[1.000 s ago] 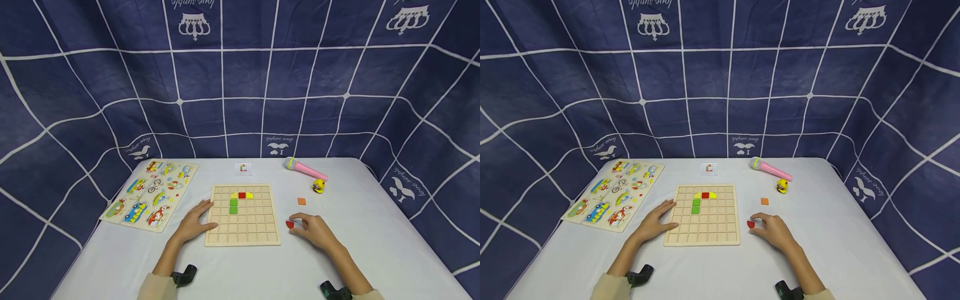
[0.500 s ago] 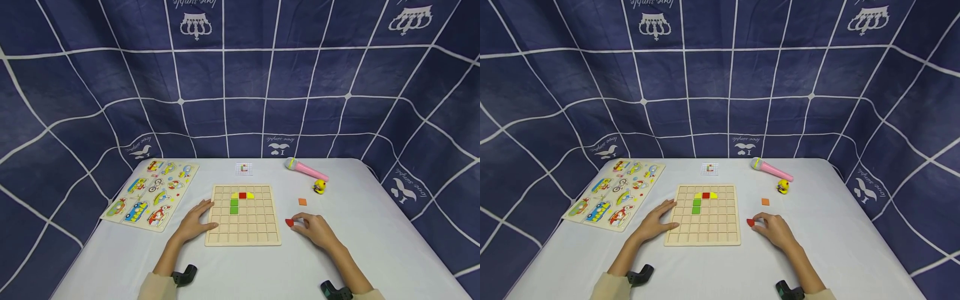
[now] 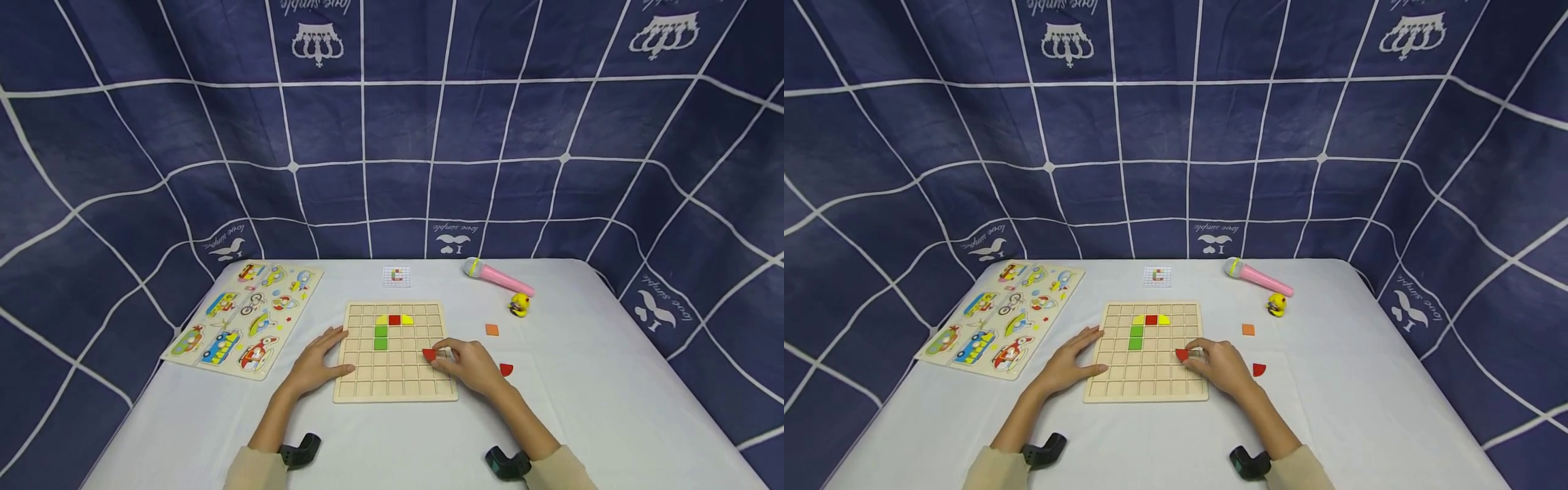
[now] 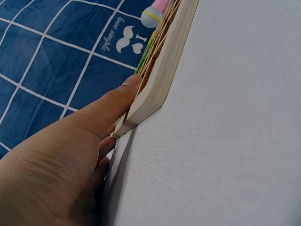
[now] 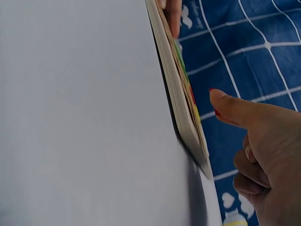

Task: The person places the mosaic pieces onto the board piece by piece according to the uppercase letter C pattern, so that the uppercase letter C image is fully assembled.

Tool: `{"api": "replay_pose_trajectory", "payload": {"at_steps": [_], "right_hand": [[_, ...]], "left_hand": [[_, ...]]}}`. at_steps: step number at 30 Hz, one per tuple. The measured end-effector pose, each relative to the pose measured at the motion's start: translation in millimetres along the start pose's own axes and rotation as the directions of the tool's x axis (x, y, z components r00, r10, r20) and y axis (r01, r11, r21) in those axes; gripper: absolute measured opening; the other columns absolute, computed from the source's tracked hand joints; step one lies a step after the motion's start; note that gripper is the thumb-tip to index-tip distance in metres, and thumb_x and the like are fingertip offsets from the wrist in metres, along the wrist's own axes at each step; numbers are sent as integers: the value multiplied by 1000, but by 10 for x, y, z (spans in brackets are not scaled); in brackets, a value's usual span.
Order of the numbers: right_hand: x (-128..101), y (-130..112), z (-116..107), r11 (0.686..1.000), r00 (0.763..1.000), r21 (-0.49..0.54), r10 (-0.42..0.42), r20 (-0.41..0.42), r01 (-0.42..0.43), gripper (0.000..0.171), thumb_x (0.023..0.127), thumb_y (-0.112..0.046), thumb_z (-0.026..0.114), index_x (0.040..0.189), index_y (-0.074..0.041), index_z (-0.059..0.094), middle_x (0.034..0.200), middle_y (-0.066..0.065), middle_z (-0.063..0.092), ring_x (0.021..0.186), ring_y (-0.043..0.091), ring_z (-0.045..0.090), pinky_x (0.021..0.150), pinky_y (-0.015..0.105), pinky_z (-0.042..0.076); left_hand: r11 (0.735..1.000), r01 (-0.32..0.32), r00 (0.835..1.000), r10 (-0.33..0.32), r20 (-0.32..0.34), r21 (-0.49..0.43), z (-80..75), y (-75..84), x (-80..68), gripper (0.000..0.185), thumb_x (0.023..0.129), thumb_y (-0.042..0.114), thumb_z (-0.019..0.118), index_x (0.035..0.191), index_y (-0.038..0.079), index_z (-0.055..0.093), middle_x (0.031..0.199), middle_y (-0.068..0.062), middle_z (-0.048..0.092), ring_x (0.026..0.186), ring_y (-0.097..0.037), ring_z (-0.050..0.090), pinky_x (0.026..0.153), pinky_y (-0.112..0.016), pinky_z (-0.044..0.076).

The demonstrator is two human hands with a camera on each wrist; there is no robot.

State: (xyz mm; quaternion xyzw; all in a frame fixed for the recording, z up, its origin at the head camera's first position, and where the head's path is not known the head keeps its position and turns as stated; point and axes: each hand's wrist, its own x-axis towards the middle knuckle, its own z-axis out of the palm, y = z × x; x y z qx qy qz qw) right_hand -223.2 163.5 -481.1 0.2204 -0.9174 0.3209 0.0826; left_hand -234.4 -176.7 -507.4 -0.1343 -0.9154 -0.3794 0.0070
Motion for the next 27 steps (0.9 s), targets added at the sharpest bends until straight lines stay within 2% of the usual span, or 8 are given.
{"api": "replay_pose_trajectory", "payload": {"at_steps": [5,11,19,27], "right_hand": [[91,-170,223,999,998,-5,-50,26,50,25,78,-36,73,98,-22,69,46,-16,30,43,-2,22,39,18,22],[206,-323,432,994,994,-21,-111,7,111,25,78,-38,72,97,-22,69,45,-16,27,43,-1,20,40,18,20],[352,-443,640,995,995,-25,-97,1,97,28,78,-40,71,97,-19,70,44,-15,35,42,1,24,39,19,25],[398,-477,698,994,995,-54,-96,-2,96,29,78,-40,71,97,-19,71,44,-14,36,42,1,26,40,19,26]], "left_hand": [[1000,6,1000,-6,4,1,22,-11,-3,84,68,49,76,138,17,44,147,-1,34,138,-25,19,108,-53,18],[1000,8,1000,-8,-2,2,15,-10,1,83,68,50,76,138,17,45,147,-1,34,138,-25,19,108,-54,18],[1000,2,1000,-2,6,0,2,-11,-4,83,69,51,75,138,17,45,147,-2,34,138,-26,19,108,-53,18],[1000,-15,1000,15,6,7,-5,-8,-1,82,70,51,75,138,17,44,147,-2,34,138,-27,19,106,-56,19]]}}
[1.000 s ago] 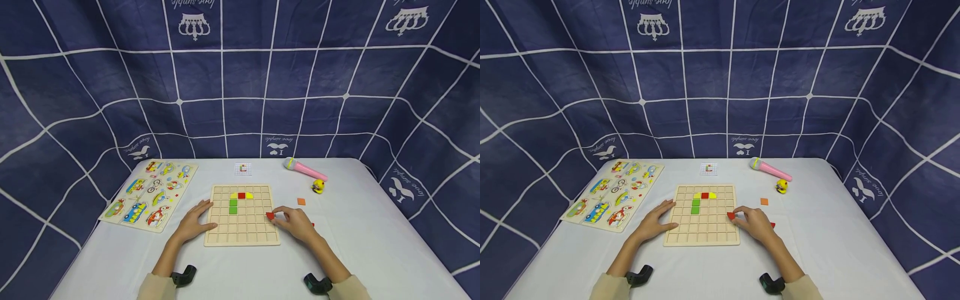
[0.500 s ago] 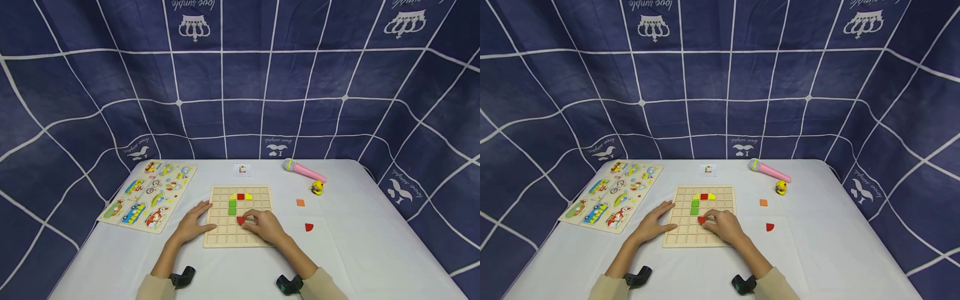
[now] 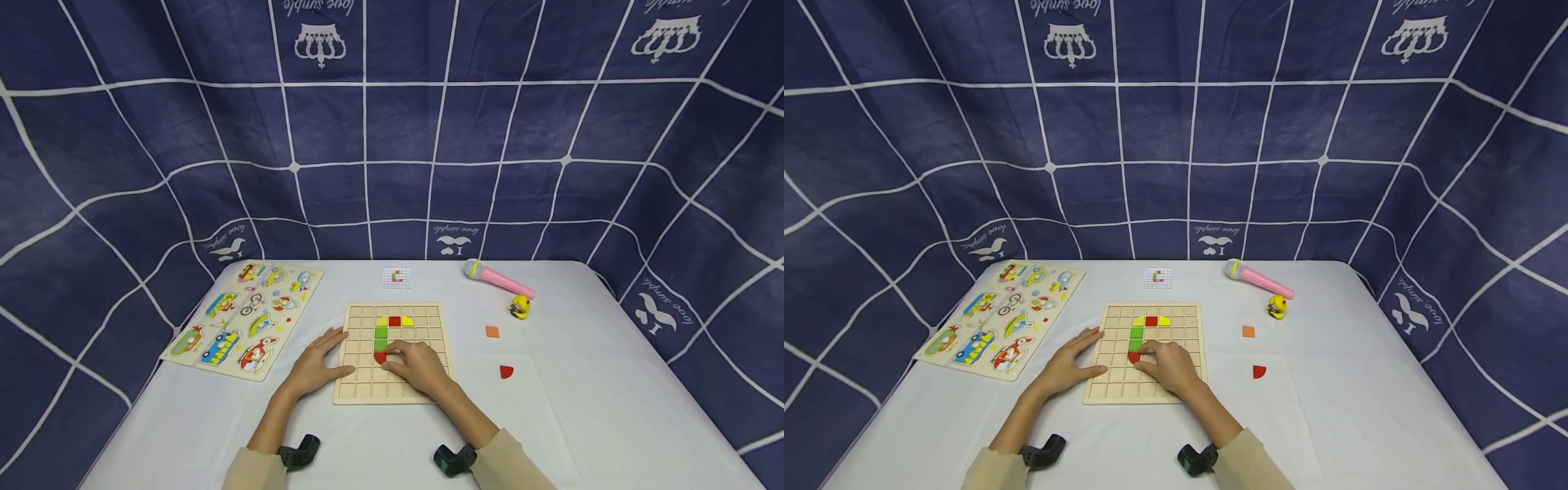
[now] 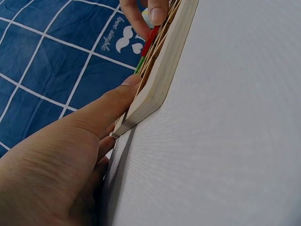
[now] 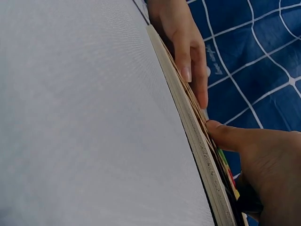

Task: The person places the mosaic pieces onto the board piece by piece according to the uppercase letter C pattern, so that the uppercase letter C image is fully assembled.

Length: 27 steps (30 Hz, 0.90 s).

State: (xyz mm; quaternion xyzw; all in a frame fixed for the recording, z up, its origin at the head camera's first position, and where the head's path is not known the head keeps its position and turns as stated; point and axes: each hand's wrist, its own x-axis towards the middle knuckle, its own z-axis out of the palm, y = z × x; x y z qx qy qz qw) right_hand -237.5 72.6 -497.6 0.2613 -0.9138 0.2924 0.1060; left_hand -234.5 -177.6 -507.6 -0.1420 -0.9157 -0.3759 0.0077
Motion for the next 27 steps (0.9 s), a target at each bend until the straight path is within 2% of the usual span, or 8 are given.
{"api": "replay_pose_trajectory", "payload": {"at_steps": [8,16,22,27], "right_hand": [[-4,16,2,1000,1000,11,-1,1,1,30,77,-39,72,99,-18,71,45,-15,36,43,2,23,40,19,24],[-30,37,-54,996,1000,82,17,6,-18,30,76,-36,74,100,-18,70,45,-14,33,42,1,21,39,18,23],[-65,154,-217,991,998,112,68,3,-68,27,78,-33,73,100,-18,69,45,-13,30,42,0,20,40,19,23],[-127,375,-438,986,992,127,112,-51,-105,23,79,-26,74,100,-18,69,47,-11,31,42,1,23,38,19,23]], "left_hand": [[1000,-15,1000,15,0,7,-17,21,1,82,71,49,75,139,15,44,146,-5,34,137,-29,20,106,-56,19],[1000,-4,1000,4,-2,9,-6,15,3,83,70,49,75,139,15,44,146,-4,34,137,-28,20,107,-55,19],[1000,10,1000,-10,-11,11,-4,42,-2,83,69,47,77,138,14,44,146,-4,34,137,-28,20,108,-54,18],[1000,14,1000,-14,-13,20,2,26,-1,83,69,49,76,138,15,45,146,-4,34,137,-28,20,107,-54,18]]}}
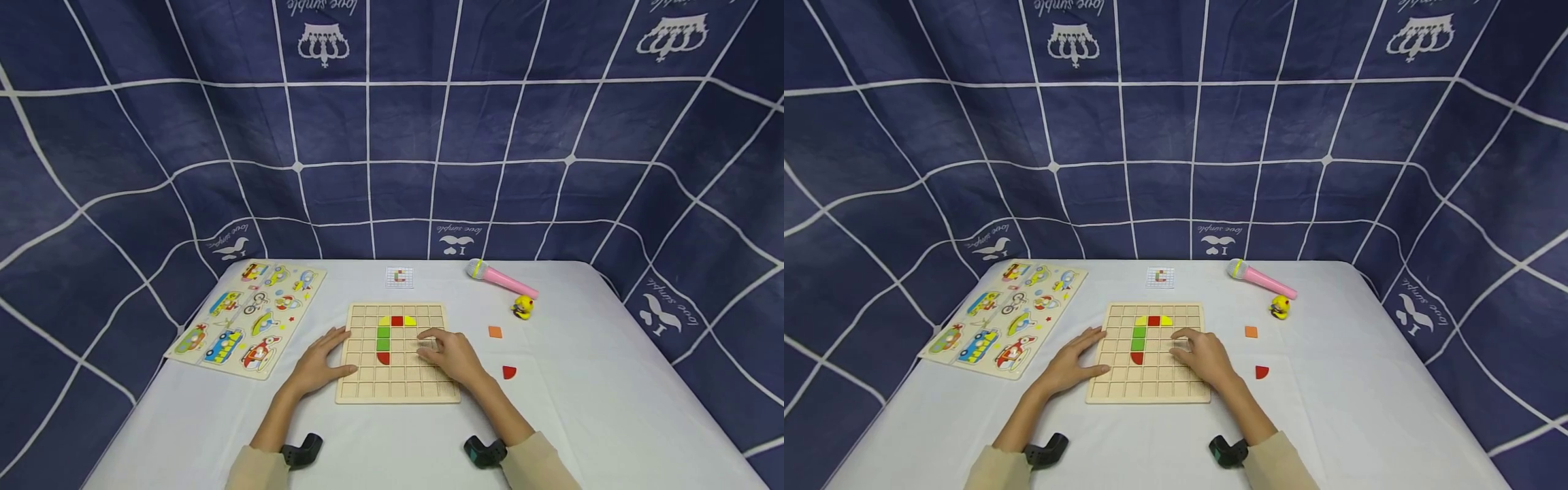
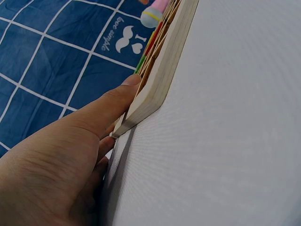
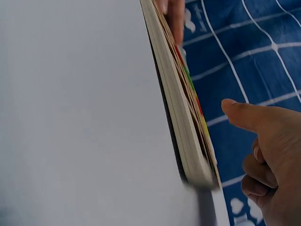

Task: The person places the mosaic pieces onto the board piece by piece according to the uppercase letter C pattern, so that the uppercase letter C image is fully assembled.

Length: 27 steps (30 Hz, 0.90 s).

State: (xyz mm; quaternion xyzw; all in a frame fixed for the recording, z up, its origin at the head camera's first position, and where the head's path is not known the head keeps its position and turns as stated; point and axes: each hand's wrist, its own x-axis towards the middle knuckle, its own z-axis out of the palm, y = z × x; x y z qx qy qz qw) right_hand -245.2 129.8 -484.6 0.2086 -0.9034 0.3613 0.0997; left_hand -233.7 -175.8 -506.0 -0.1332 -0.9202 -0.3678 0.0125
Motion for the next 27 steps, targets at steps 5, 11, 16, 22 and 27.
{"api": "replay_pose_trajectory", "payload": {"at_steps": [5,11,16,22,27], "right_hand": [[-53,263,-271,998,995,-39,41,-90,-45,23,78,-24,75,99,-17,70,50,-10,31,44,3,24,39,22,23],[-116,550,-553,987,983,-114,93,-156,-112,25,78,-22,75,100,-13,70,50,-7,32,44,6,25,39,23,24],[-161,713,-704,970,971,-152,164,-175,-191,30,77,-22,76,104,-12,69,51,-4,33,47,11,26,43,27,25],[-215,852,-761,935,958,-217,260,-121,-281,36,78,-23,75,110,-9,66,55,-1,39,48,14,33,43,27,27],[-234,889,-788,905,939,-251,325,-113,-343,38,80,-24,72,113,-8,64,57,1,42,50,16,35,44,28,26]], "left_hand": [[1000,-2,1000,2,2,-7,-6,2,-1,83,69,48,77,138,15,45,146,-4,34,137,-28,20,107,-54,18],[1000,-3,1000,3,0,-7,3,-2,6,84,68,49,76,138,15,45,146,-4,35,137,-28,20,107,-54,18],[1000,-3,1000,3,4,-9,5,-16,11,84,68,50,76,139,15,44,147,-4,34,138,-27,20,107,-55,18],[1000,-4,1000,4,-2,2,8,-34,17,84,69,51,75,138,16,44,146,-3,34,137,-27,20,107,-55,18],[1000,-4,1000,4,1,5,10,-45,18,84,68,52,75,139,17,44,147,-3,34,138,-27,19,107,-54,18]]}}
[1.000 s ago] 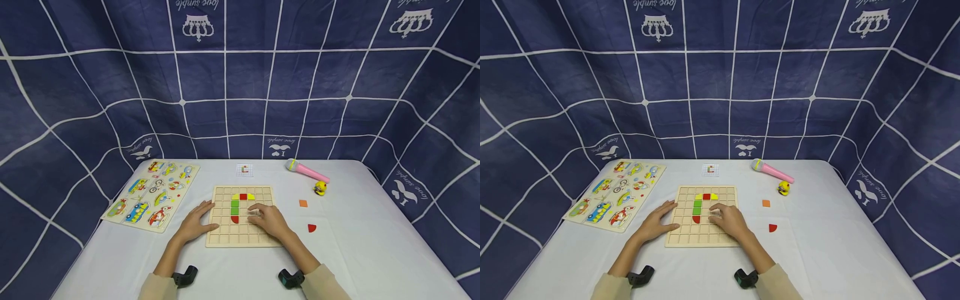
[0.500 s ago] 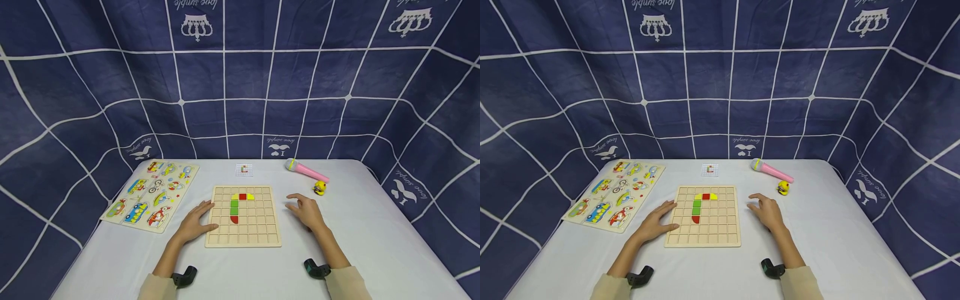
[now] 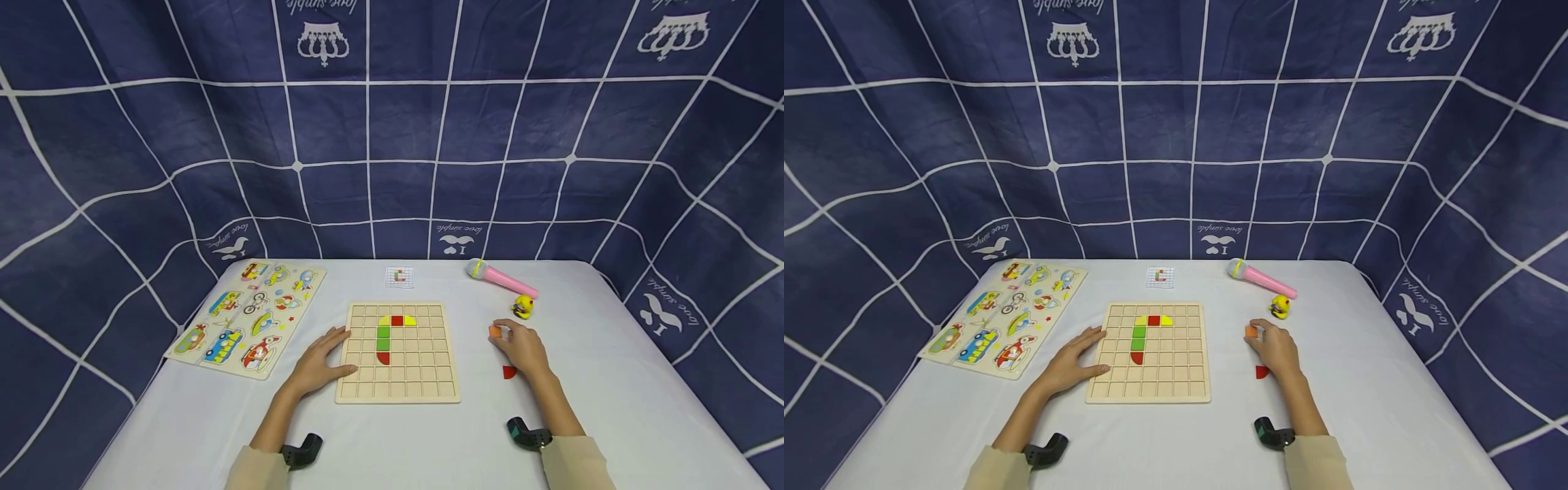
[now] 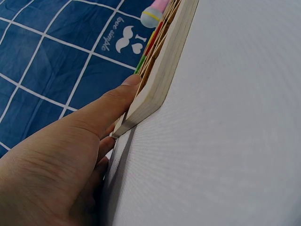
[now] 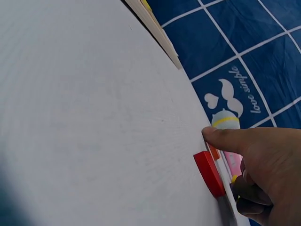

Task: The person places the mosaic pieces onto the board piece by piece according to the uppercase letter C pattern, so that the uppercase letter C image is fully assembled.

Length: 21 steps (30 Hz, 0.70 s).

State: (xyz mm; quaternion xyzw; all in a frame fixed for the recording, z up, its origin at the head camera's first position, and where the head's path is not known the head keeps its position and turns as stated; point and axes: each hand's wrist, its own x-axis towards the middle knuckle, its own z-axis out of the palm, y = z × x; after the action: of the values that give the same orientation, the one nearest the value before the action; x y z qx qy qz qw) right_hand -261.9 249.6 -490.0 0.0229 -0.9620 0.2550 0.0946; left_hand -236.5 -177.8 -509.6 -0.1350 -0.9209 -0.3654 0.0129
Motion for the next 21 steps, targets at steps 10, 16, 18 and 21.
{"api": "replay_pose_trajectory", "payload": {"at_steps": [10,16,18,21], "right_hand": [[-28,21,-48,999,998,-15,47,35,-46,37,83,-27,69,111,-4,64,56,3,42,51,18,37,45,28,27],[-26,-1,-34,1000,1000,20,21,21,-21,34,80,-29,72,105,-5,67,55,2,39,49,16,34,45,27,25],[-25,-40,-20,999,1000,35,6,16,-6,34,79,-30,73,104,-7,68,54,1,38,48,15,32,44,26,24],[-25,-148,3,997,999,60,-45,-3,45,32,78,-30,74,102,-9,68,52,0,34,46,13,28,42,25,22]], "left_hand": [[1000,-6,1000,6,0,-4,-4,14,2,83,69,50,76,139,17,44,146,-3,34,138,-27,20,107,-54,18],[1000,-7,1000,7,3,3,-8,19,6,84,69,50,75,139,16,44,146,-3,34,138,-27,20,108,-53,19],[1000,-8,1000,8,7,7,-9,18,3,84,69,51,75,139,16,44,147,-3,34,138,-27,20,108,-53,19],[1000,-10,1000,10,11,4,-11,14,0,84,69,51,75,139,16,43,147,-3,34,137,-27,20,107,-53,19]]}}
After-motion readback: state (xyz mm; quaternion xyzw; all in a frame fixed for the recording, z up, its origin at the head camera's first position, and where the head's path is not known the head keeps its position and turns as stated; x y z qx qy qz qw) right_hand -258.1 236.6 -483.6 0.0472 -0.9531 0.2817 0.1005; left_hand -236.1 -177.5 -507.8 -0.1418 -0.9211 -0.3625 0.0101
